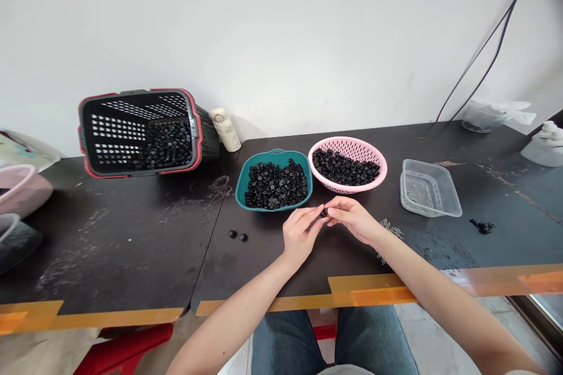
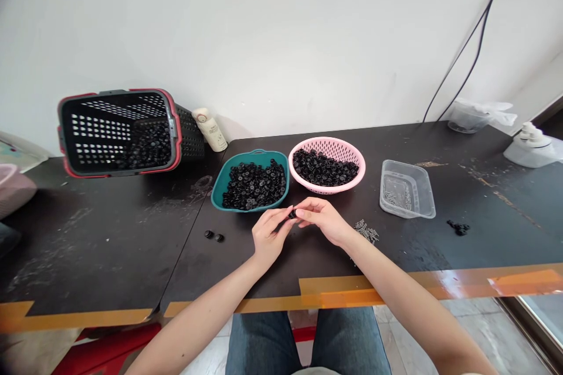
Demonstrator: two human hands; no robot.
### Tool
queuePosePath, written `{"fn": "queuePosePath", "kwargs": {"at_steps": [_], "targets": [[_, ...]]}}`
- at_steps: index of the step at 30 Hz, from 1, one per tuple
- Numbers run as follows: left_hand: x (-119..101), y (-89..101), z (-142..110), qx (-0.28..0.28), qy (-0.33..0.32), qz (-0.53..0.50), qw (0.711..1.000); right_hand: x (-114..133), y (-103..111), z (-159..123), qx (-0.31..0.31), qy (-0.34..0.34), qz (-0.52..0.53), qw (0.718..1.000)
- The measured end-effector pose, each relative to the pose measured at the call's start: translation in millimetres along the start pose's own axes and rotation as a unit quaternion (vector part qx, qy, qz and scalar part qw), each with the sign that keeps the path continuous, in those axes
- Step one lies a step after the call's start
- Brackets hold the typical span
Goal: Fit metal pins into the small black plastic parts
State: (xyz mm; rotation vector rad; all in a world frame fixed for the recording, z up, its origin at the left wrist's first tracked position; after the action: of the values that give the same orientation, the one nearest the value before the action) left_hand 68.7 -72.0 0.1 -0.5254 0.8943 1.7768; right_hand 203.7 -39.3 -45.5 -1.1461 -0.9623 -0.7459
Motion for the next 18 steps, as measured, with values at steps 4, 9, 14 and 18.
{"fn": "queuePosePath", "kwargs": {"at_steps": [4,9,14,18], "targets": [[1.9,1.0,0.8,-0.004,0.022,-0.003,1.000,6.4,0.2,0.0,-0.006,0.032,-0.039,0.999],[0.3,1.4,1.7,-0.004,0.023,-0.022,1.000,17.1,-0.6,0.9,-0.016,0.104,-0.076,0.992],[-0.7,2.2,1.7,-0.011,0.016,-0.023,1.000,16.1,-1.9,0.2,-0.010,0.112,-0.075,0.991],[-1.5,3.8,1.2,-0.023,0.006,-0.022,0.999,13.8,-2.2,-0.7,-0.016,0.105,-0.059,0.993]]}}
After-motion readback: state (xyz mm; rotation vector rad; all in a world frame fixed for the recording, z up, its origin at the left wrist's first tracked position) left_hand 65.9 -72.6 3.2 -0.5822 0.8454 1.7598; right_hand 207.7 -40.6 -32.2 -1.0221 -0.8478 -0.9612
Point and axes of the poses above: each hand's wrist, its own z-axis towards the middle knuckle, its own y-axis out of the back of the hand, x = y × z, the point moved 8 cm from there along z, towards the middle knuckle, and after that the axes turned 11 degrees about y, right-handed, at the moved point
